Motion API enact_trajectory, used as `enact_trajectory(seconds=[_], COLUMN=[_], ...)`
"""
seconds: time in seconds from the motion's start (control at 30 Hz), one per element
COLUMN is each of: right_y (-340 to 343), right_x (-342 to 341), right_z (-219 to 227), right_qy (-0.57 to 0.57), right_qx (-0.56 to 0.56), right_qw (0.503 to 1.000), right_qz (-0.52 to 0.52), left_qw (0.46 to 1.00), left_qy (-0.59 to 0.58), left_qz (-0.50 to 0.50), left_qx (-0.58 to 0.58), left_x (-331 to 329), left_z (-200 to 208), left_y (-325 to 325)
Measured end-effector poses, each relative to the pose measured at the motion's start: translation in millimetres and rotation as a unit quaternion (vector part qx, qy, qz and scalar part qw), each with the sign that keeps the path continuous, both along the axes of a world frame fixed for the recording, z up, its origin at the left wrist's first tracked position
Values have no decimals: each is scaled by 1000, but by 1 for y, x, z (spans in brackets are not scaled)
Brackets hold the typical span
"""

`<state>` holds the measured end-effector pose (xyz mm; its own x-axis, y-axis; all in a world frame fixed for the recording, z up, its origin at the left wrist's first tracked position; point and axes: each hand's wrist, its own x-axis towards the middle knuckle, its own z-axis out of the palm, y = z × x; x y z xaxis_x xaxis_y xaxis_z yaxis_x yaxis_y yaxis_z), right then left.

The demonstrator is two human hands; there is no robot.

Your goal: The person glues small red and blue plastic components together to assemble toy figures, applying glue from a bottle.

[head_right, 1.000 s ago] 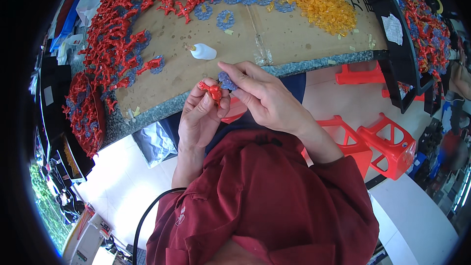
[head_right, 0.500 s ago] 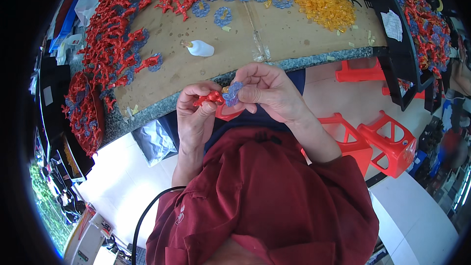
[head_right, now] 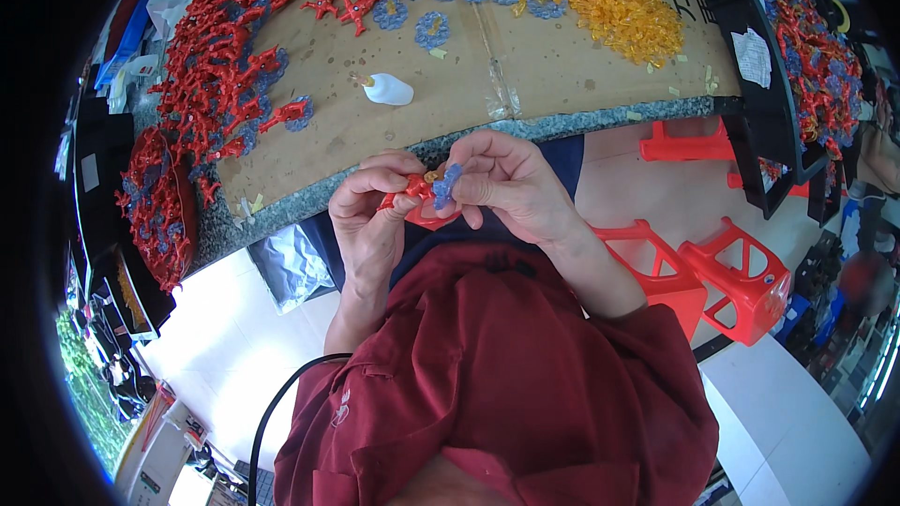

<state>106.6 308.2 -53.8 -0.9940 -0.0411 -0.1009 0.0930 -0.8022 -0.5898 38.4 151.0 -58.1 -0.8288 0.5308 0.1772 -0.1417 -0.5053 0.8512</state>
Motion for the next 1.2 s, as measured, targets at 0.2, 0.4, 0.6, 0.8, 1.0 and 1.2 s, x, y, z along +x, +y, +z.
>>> enact_trajectory(seconds=[0.2, 0.4, 0.6, 0.8, 1.0, 1.2], right_y=[-5, -18, -18, -16, -13, -11], right_x=[6, 14, 11, 9, 10, 12], right_z=[7, 13, 15, 23, 21, 17], right_qy=[30, 41, 109, 133, 153, 150], right_qx=[184, 227, 392, 500, 525, 510], right_qw=[980, 967, 899, 835, 815, 828], right_qz=[-71, -113, -162, -186, -189, -180], left_qw=[1000, 999, 995, 993, 990, 987], left_qy=[18, 2, -19, 9, -6, 99], left_qz=[2, -43, -72, -87, -114, -123], left_qx=[-14, 24, 60, 79, 79, 8], left_x=[-2, -4, -8, -12, -12, -22], left_z=[-1, -4, -10, -17, -16, -6], left_y=[-2, 2, 3, 6, 8, 5])
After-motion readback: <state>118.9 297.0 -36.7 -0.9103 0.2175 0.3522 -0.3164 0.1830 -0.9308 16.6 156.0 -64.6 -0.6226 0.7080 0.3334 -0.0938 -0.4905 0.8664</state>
